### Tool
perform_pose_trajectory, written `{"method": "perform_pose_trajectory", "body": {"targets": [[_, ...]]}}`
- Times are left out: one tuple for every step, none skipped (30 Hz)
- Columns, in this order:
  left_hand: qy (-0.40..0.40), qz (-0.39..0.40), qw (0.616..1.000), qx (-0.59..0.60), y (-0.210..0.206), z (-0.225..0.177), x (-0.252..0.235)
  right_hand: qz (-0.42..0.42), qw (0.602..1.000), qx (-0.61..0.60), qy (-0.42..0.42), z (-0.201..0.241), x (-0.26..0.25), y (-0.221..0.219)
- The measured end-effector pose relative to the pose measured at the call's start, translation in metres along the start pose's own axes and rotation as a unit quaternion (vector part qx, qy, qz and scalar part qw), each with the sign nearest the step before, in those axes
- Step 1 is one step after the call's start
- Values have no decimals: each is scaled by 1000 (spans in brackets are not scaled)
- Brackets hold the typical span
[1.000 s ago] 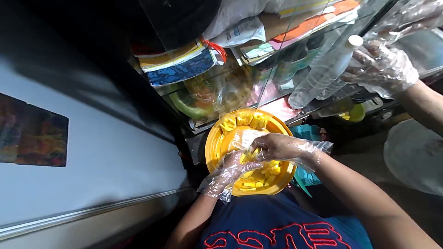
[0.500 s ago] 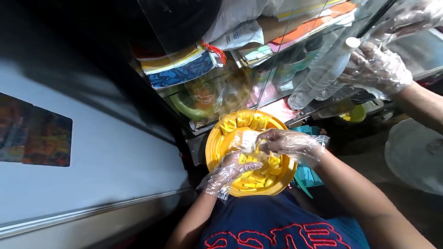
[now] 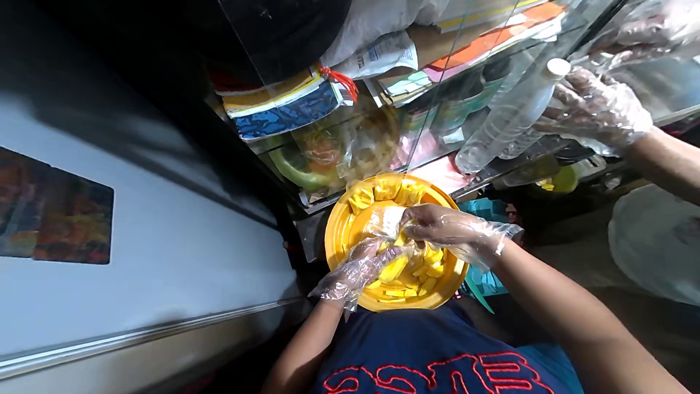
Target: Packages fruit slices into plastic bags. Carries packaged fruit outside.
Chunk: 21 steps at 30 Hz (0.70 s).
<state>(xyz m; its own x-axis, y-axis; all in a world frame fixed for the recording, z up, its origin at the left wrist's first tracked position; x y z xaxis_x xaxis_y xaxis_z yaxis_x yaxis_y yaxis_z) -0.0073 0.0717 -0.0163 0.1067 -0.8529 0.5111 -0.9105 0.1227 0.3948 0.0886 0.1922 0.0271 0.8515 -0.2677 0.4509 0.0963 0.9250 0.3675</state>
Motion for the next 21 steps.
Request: {"method": "perform_pose_trajectory", "body": {"targets": [[3,0,1000,16,0,0,0,5,1000,-6,0,-1,-1,-1],[3,2,1000,29,-1,0,1,7,1000,-4,-1,-2,-3,-2],[-1,1,999,44,-1,1,2,4,1000,5,-5,-3,-6,-2],[-5,-4,998,63,-1,1,4,-2,1000,19,-14,-4,-7,-2],[-8,-13,996,86,0,0,7,-9,999,32,-25,-4,-9,-2],[-9,-19,994,107,0,0,9,-14,998,43,-31,-4,-10,-2],[-11,-21,992,126,0,1,11,-17,998,51,-36,-5,-11,-2],[-14,-23,990,139,-1,2,11,-18,997,58,-39,-5,-12,-2],[-14,-23,989,148,-2,5,9,-15,997,63,-41,-6,-13,-3],[-12,-25,988,155,-2,9,8,-10,997,69,-40,-7,-14,-3],[-10,-27,986,163,-3,11,6,-2,997,73,-37,-7,-15,-4],[-6,-27,984,175,-4,12,5,6,997,73,-34,-7,-15,-4],[-3,-24,982,188,-4,12,4,17,997,74,-34,-6,-15,-6],[0,-22,980,196,-5,12,4,29,996,75,-34,-5,-15,-7],[2,-20,980,199,-7,13,3,39,996,74,-35,-4,-15,-8],[5,-19,980,198,-8,15,3,49,996,69,-36,-4,-15,-10],[5,-18,981,194,-9,16,3,57,996,60,-36,-3,-15,-12],[4,-17,981,191,-10,17,2,66,996,47,-38,-5,-15,-14],[10,-16,981,191,-11,17,2,74,996,33,-46,-7,-16,-16],[21,-15,981,190,-12,18,2,82,995,23,-52,-11,-18,-18],[33,-17,981,190,-13,19,2,88,995,11,-54,-14,-19,-20]]}}
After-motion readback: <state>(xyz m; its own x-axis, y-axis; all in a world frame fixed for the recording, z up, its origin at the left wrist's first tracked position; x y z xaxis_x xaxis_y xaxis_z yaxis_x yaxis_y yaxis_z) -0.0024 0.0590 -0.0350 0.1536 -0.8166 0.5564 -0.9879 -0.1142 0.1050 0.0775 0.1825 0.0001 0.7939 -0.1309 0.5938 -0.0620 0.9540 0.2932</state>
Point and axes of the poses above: each hand's wrist, its own x-axis away from the middle knuckle, its own y-axis out of the back of the hand, z = x × y, the point moved 7 cm from there along -x, towards the middle knuckle
